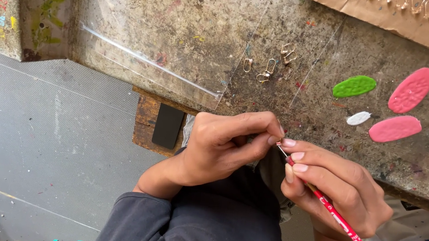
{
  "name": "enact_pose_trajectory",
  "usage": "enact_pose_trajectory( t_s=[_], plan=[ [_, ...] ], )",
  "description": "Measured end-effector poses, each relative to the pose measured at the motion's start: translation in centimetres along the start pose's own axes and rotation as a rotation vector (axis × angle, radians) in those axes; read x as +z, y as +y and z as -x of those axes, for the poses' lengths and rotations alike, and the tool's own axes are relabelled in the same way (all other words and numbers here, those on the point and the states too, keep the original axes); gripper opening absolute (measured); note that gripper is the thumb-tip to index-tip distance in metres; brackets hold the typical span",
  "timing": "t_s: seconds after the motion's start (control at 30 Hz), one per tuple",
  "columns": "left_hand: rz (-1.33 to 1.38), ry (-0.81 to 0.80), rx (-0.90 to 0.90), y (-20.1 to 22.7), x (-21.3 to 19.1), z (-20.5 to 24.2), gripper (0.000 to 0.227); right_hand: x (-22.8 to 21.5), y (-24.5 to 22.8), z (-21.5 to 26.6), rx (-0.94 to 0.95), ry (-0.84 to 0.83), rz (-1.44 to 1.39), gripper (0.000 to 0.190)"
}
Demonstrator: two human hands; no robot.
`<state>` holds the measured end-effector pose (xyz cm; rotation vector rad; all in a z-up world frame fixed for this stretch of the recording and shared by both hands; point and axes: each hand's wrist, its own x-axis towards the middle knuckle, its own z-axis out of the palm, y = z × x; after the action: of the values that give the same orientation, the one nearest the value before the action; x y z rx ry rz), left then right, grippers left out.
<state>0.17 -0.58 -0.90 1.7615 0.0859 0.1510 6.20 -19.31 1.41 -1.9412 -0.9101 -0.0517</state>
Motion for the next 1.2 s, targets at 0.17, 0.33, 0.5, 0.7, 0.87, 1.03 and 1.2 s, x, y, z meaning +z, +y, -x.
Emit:
enact_pose_trajectory(
  t_s=[0.17,0.33,0.5,0.7,0.87,1.03,1.2],
  plan=[
    [0.006,0.006,0.011,-0.1,0.0,0.0,0.006,0.1,0.0,-0.1,-0.008,0.006,-0.003,0.01],
    [-0.004,0.003,0.021,-0.1,-0.1,0.0,0.006,0.0,-0.1,0.1,0.0,0.005,0.001,0.01],
    [0.021,-0.012,0.011,0.1,-0.3,-0.1,0.006,-0.1,-0.3,0.0,0.026,-0.016,-0.044,0.012],
    [0.042,-0.027,0.004,0.3,-0.4,-0.1,0.006,0.1,-0.5,0.3,0.086,-0.012,-0.016,0.013],
    [0.033,-0.015,0.013,0.1,-0.4,-0.1,0.006,0.9,-0.1,1.0,0.11,0.136,-0.196,0.013],
    [0.008,-0.01,0.015,1.0,-0.2,-0.4,0.005,-0.9,2.5,2.4,0.013,0.318,-0.111,0.013],
    [0.041,0.043,0.097,0.7,0.6,-0.3,0.007,-3.4,4.8,3.3,0.017,0.62,0.149,0.014]
  ],
)
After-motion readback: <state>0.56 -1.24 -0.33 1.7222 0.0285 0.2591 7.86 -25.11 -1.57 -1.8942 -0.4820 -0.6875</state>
